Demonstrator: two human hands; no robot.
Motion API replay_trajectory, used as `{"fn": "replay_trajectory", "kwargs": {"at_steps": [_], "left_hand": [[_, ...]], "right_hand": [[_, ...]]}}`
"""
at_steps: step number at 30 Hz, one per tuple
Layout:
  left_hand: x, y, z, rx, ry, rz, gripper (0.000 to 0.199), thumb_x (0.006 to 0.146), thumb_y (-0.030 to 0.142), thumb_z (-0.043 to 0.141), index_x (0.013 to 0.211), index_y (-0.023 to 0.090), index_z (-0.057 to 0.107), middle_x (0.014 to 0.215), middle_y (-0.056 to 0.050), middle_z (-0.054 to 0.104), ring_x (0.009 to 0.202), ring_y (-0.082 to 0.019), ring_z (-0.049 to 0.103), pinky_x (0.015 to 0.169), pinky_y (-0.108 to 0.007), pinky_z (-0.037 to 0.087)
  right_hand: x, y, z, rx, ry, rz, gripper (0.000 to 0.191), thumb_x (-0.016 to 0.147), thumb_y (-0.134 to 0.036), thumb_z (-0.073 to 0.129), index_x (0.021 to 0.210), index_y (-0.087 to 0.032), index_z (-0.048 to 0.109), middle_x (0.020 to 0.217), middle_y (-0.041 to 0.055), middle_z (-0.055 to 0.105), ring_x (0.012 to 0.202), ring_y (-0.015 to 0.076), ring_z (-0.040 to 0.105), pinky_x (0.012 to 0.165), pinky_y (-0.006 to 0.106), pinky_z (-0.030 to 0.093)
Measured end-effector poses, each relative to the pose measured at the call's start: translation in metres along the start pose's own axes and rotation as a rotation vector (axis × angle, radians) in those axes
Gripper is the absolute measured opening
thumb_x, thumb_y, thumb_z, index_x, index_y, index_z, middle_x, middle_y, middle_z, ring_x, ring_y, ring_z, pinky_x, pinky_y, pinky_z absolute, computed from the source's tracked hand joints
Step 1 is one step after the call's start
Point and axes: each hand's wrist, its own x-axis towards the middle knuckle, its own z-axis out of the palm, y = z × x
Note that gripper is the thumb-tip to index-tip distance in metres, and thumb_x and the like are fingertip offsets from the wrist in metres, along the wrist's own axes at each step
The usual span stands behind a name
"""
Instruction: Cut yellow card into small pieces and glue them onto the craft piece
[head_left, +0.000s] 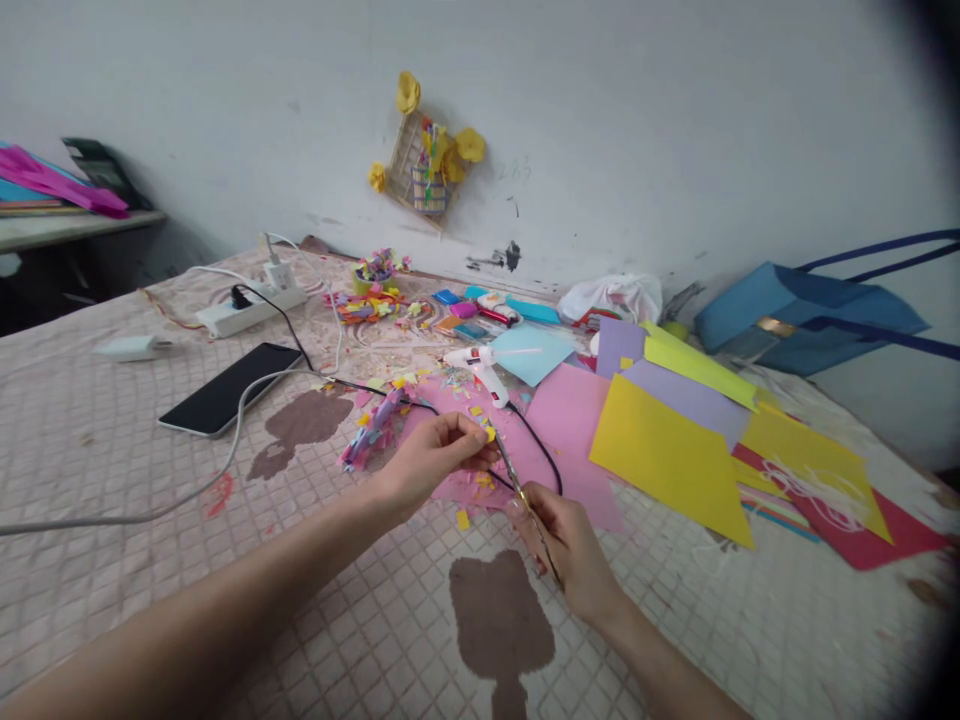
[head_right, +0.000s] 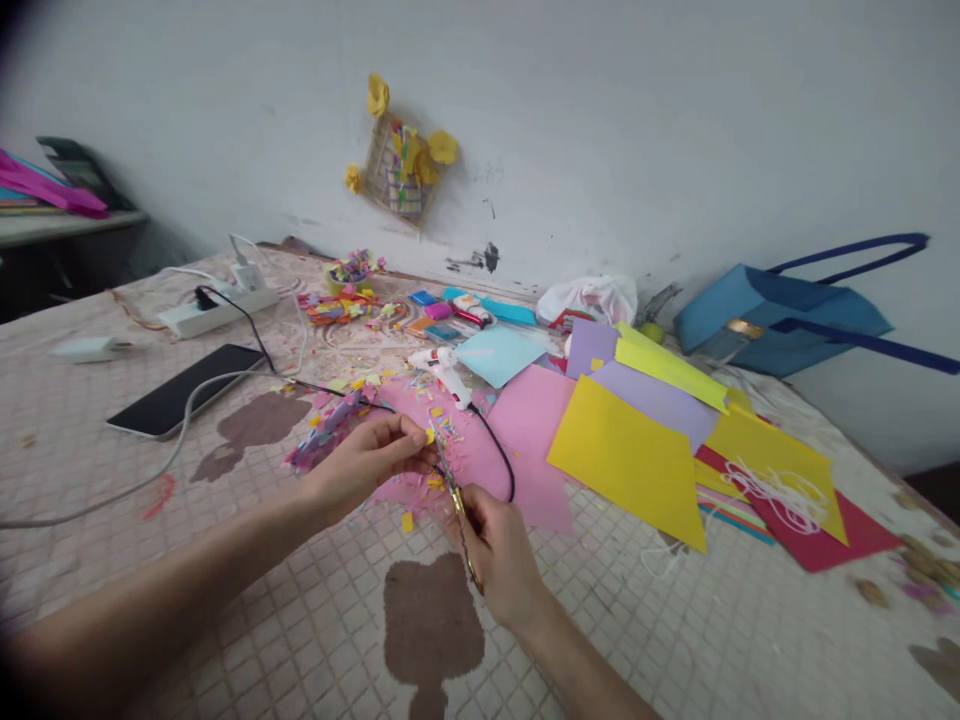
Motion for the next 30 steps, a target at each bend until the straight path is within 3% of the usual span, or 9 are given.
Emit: {"fn": "replay_trajectory", "kwargs": {"at_steps": [16,22,30], "left_hand": [[0.002,0.009,-0.009,0.081,-0.089,-0.015,0.018,0.075,0.029,0.061,0.075,0.013,0.053,0.077,-0.005,0.065,0.071,-0.012,0.062,0.073,-0.028,0.048],[0.002,0.012,-0.011,0.089,-0.120,-0.028,0.018,0.075,0.029,0.061,0.074,0.013,0.053,0.080,-0.006,0.066,0.074,-0.013,0.063,0.074,-0.028,0.048],[-0.002,0.005,0.000,0.007,-0.035,-0.001,0.019,0.075,0.028,0.062,0.073,0.013,0.051,0.074,-0.004,0.064,0.069,-0.013,0.061,0.073,-0.030,0.047]], "right_hand": [[-0.001,0.001,-0.001,0.009,-0.006,0.015,0.031,0.082,-0.039,0.048,0.061,-0.019,0.038,0.046,-0.0081,0.032,0.041,0.0068,0.030,0.042,0.021,0.023],[0.000,0.003,0.000,0.124,-0.011,0.047,0.034,0.083,-0.045,0.045,0.061,-0.019,0.038,0.048,-0.0080,0.032,0.040,0.0064,0.030,0.041,0.021,0.024],[-0.004,-0.002,0.004,0.208,-0.024,0.050,0.033,0.081,-0.046,0.047,0.065,-0.018,0.042,0.050,-0.0077,0.033,0.043,0.0067,0.032,0.041,0.020,0.027]]}}
